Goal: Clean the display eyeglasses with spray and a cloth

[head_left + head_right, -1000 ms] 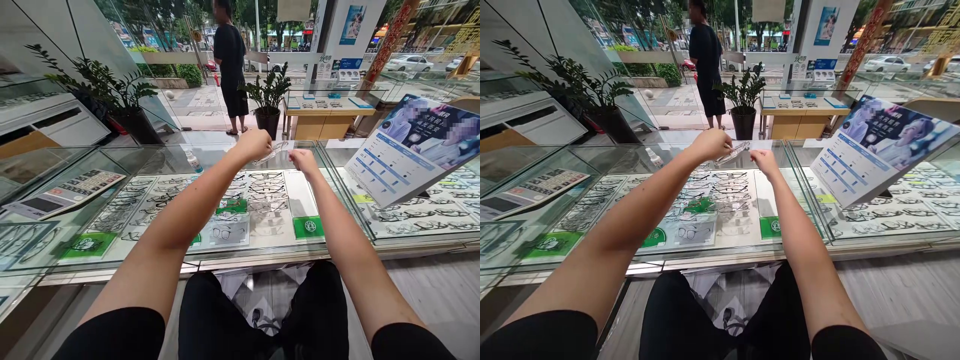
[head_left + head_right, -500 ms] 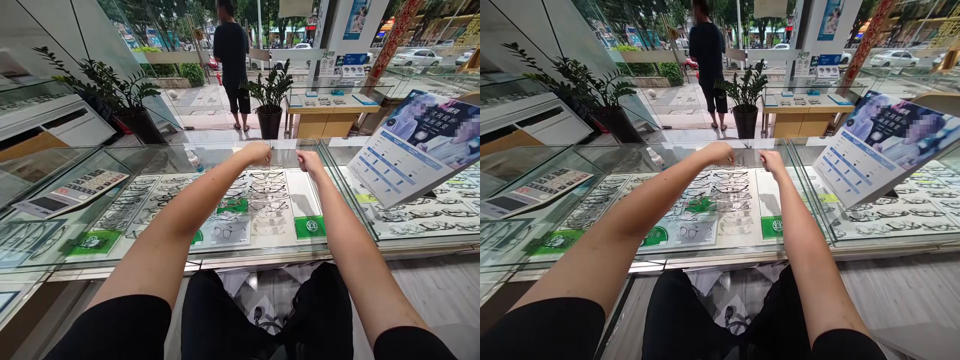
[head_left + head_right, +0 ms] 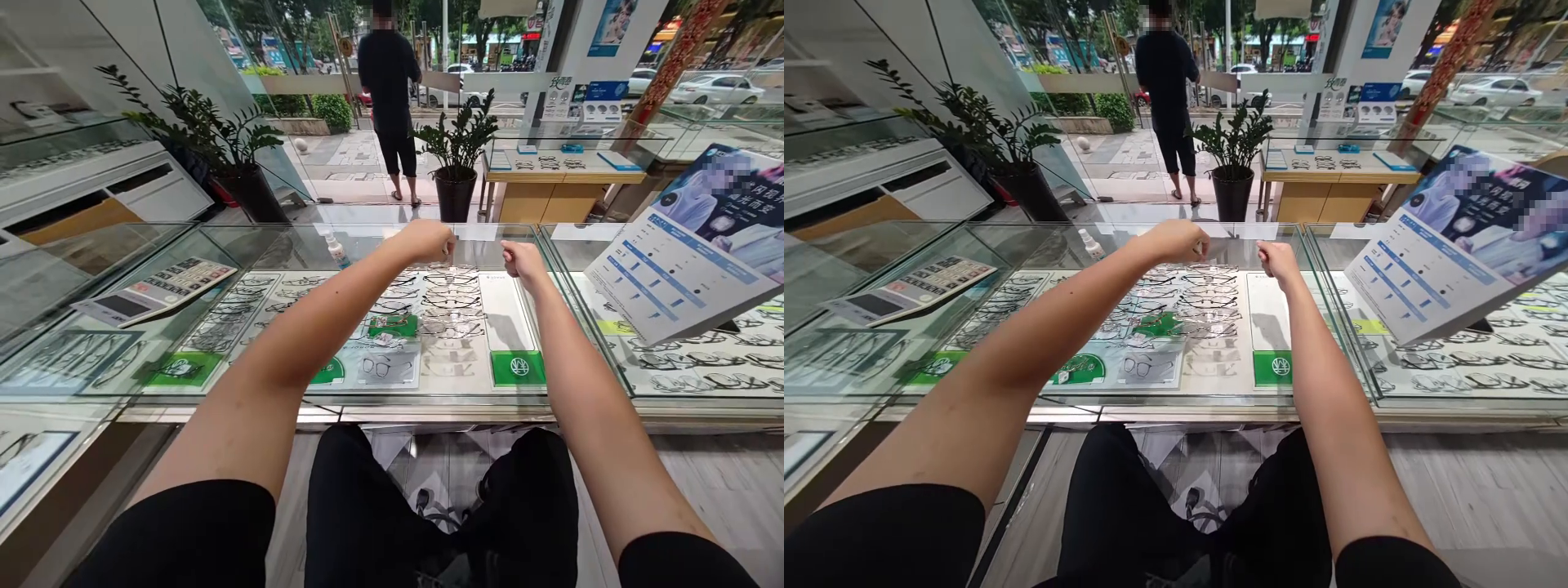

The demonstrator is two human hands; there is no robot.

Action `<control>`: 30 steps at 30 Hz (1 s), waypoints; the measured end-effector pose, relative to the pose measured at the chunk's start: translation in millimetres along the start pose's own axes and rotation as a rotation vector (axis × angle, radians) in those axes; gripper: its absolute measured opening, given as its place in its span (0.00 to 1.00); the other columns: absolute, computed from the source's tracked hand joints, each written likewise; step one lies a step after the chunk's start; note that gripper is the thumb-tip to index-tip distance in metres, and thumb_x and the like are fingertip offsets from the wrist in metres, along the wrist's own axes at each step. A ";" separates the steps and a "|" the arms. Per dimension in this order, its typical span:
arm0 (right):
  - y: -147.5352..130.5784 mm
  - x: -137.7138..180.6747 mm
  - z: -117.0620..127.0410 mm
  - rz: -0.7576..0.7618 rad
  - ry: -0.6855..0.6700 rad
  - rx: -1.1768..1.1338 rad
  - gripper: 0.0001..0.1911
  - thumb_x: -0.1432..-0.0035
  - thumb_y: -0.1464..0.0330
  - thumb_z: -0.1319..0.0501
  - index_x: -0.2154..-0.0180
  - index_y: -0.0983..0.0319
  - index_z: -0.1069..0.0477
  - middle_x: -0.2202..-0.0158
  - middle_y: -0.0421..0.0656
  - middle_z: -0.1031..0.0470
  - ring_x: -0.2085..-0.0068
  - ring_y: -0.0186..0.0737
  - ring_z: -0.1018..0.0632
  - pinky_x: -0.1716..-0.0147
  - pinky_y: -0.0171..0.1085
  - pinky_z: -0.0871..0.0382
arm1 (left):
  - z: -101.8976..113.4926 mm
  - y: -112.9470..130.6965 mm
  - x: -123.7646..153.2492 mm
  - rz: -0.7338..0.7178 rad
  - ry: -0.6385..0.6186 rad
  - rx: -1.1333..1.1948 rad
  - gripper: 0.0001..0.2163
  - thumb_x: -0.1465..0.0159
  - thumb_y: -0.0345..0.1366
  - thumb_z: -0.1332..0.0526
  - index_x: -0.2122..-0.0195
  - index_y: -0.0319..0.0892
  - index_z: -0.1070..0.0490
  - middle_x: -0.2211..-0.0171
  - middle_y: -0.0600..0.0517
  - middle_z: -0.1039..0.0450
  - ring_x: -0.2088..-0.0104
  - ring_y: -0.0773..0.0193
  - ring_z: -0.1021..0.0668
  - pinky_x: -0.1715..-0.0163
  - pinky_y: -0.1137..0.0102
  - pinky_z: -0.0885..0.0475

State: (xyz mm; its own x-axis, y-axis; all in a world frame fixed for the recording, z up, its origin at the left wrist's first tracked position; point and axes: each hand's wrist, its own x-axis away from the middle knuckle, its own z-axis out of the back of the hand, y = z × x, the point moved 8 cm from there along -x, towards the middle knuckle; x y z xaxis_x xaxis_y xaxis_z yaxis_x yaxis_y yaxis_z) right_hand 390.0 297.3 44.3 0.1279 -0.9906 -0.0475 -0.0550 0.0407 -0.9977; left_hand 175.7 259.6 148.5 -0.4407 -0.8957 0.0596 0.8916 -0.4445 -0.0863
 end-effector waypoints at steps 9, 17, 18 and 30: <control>-10.5 2.6 -0.9 0.061 -0.001 -0.016 0.26 0.49 0.53 0.27 0.79 0.54 0.42 0.87 0.27 0.53 0.84 0.25 0.52 0.83 0.35 0.61 | 6.9 -25.8 144.1 0.063 -0.156 -0.024 0.11 0.35 0.39 0.33 0.55 0.50 0.11 0.59 0.48 0.12 0.59 0.54 0.16 0.58 0.65 0.30; -7.3 3.1 -0.4 0.058 0.010 0.022 0.26 0.50 0.54 0.26 0.79 0.54 0.42 0.88 0.27 0.54 0.84 0.25 0.54 0.83 0.35 0.61 | -48.3 -30.5 198.0 0.084 -0.339 -0.019 0.10 0.34 0.42 0.29 0.54 0.52 0.11 0.55 0.49 0.10 0.56 0.53 0.14 0.63 0.67 0.33; -6.8 3.4 -0.4 0.057 0.009 0.029 0.26 0.50 0.54 0.26 0.79 0.54 0.42 0.88 0.27 0.54 0.84 0.25 0.53 0.83 0.35 0.61 | -52.4 -29.3 198.8 0.075 -0.338 -0.019 0.09 0.33 0.41 0.29 0.54 0.51 0.11 0.55 0.49 0.10 0.55 0.54 0.14 0.64 0.68 0.33; -3.4 3.4 -0.3 0.047 0.009 0.075 0.25 0.51 0.55 0.26 0.80 0.55 0.41 0.88 0.28 0.53 0.84 0.25 0.52 0.82 0.34 0.60 | -66.5 -29.8 188.7 0.043 -0.250 -0.047 0.10 0.31 0.35 0.32 0.53 0.51 0.10 0.51 0.50 0.11 0.54 0.55 0.14 0.63 0.68 0.33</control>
State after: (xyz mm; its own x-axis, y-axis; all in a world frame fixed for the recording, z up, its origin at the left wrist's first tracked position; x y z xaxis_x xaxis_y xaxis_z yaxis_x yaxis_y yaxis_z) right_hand 390.4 293.8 47.6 0.1183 -0.9885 -0.0940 0.0133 0.0962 -0.9953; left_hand 59.0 102.9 96.1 -0.3583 -0.8848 0.2980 0.9005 -0.4118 -0.1399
